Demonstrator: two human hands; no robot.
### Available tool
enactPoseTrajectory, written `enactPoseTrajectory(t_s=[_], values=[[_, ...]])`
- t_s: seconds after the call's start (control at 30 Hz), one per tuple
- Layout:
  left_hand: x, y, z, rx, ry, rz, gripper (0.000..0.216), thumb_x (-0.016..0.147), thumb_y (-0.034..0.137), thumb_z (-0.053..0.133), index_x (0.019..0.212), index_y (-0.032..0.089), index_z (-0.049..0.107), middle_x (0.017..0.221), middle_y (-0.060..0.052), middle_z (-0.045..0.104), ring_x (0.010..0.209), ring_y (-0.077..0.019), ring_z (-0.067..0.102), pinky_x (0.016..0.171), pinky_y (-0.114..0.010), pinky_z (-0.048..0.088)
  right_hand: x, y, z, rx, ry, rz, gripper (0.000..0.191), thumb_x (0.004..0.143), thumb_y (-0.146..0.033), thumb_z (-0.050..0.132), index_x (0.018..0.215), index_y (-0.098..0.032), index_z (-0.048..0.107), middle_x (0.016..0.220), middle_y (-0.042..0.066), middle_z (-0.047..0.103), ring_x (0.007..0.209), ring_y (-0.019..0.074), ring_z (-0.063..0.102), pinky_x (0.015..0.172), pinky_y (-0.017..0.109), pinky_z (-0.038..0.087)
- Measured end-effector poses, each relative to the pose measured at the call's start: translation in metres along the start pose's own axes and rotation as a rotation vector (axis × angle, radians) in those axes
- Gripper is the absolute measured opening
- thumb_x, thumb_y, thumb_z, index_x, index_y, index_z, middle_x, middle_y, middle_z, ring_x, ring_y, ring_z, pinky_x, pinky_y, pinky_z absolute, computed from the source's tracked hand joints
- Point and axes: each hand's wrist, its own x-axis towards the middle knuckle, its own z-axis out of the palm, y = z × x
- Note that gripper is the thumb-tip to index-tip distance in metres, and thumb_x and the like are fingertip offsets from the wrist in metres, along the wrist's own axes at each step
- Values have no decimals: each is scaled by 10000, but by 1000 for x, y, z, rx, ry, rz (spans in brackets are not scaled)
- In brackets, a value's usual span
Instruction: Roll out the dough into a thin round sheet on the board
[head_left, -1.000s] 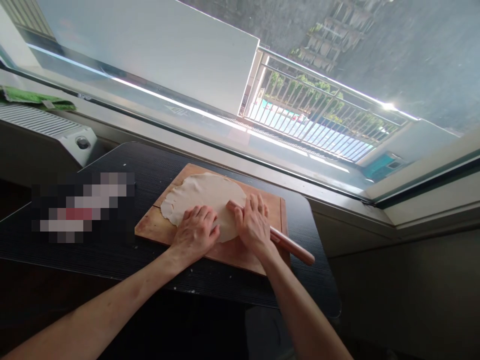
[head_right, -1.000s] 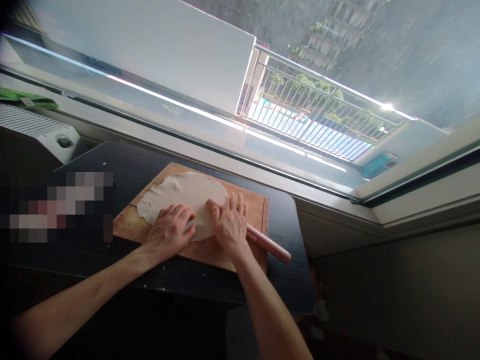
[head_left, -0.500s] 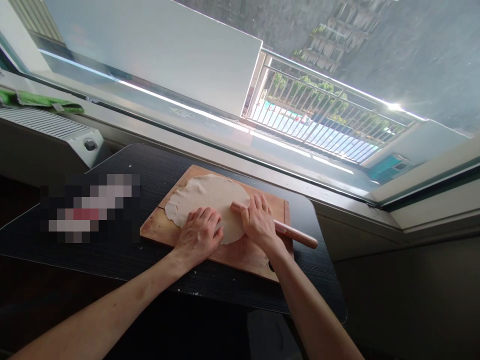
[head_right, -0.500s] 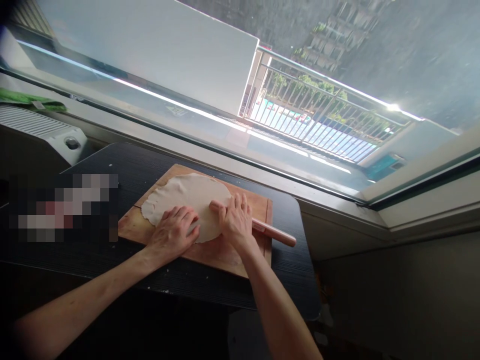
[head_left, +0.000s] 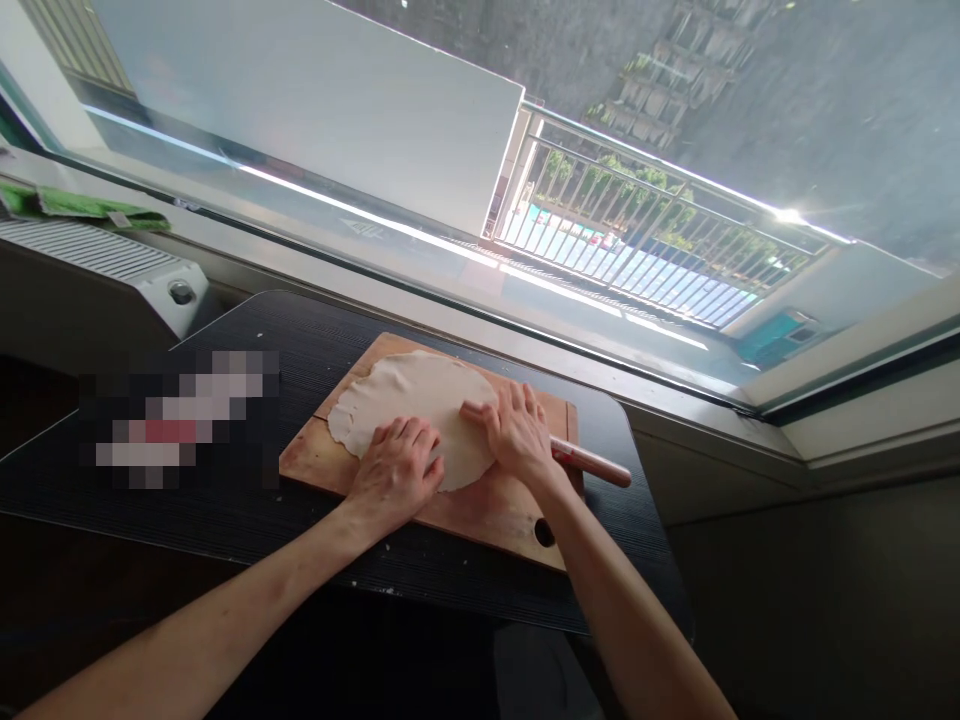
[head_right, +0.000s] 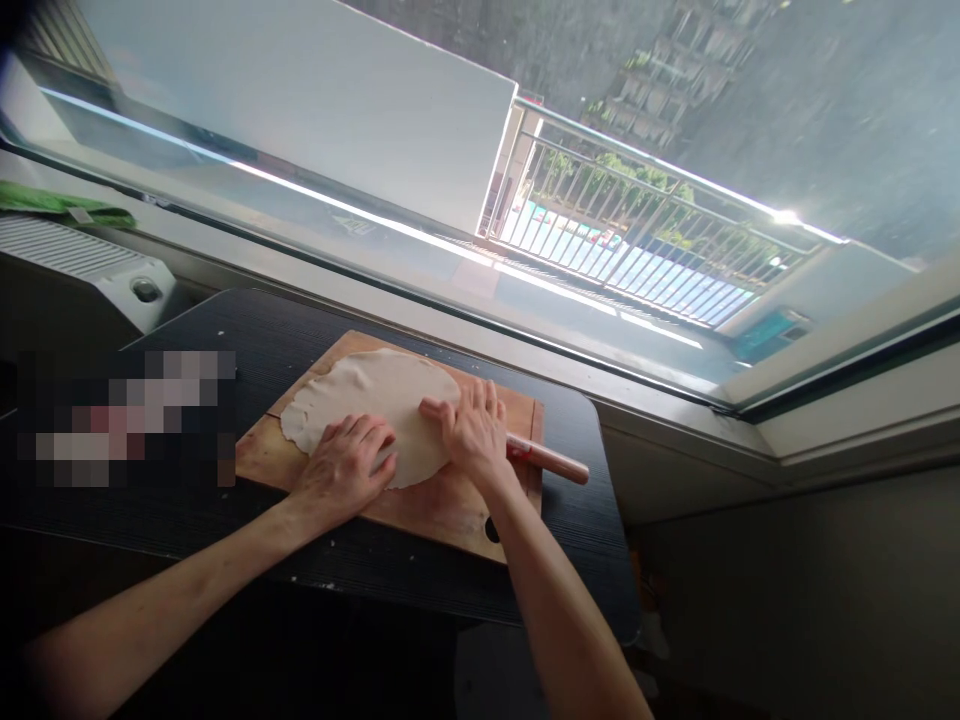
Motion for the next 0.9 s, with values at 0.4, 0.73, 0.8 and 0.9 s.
enactPoseTrajectory(t_s=[0.4,0.73,0.8,0.9], values=[[0,0,0,23,8,5,60,870,223,558,923,206,581,998,-78,643,987,-266,573,921,-437,440,94,4,-23,114,-107,310,544,1021,-413,231,1373,-137,540,1565,179,360,1478,334,244,1142,545,262],[0,-1,2,38,8,14,75,881,217,545,944,205,584,995,-72,655,989,-259,579,920,-430,430,-4,-2,14,-45,97,-29,630,1020,-435,330,1541,-82,312,1618,162,280,1527,294,99,1204,482,154],[0,1,1,61,3,11,77,877,213,550,937,199,596,991,-75,658,996,-264,580,935,-440,425,38,-2,1,-17,36,55,653,1027,-497,279,1523,-78,343,1630,170,239,1522,318,106,1193,502,165],[3,8,-4,69,7,28,131,853,183,576,974,191,624,1017,-75,673,1012,-258,590,994,-453,394,91,3,-21,14,-56,161,583,1034,-502,237,1449,-162,466,1610,150,290,1505,316,160,1162,529,205]])
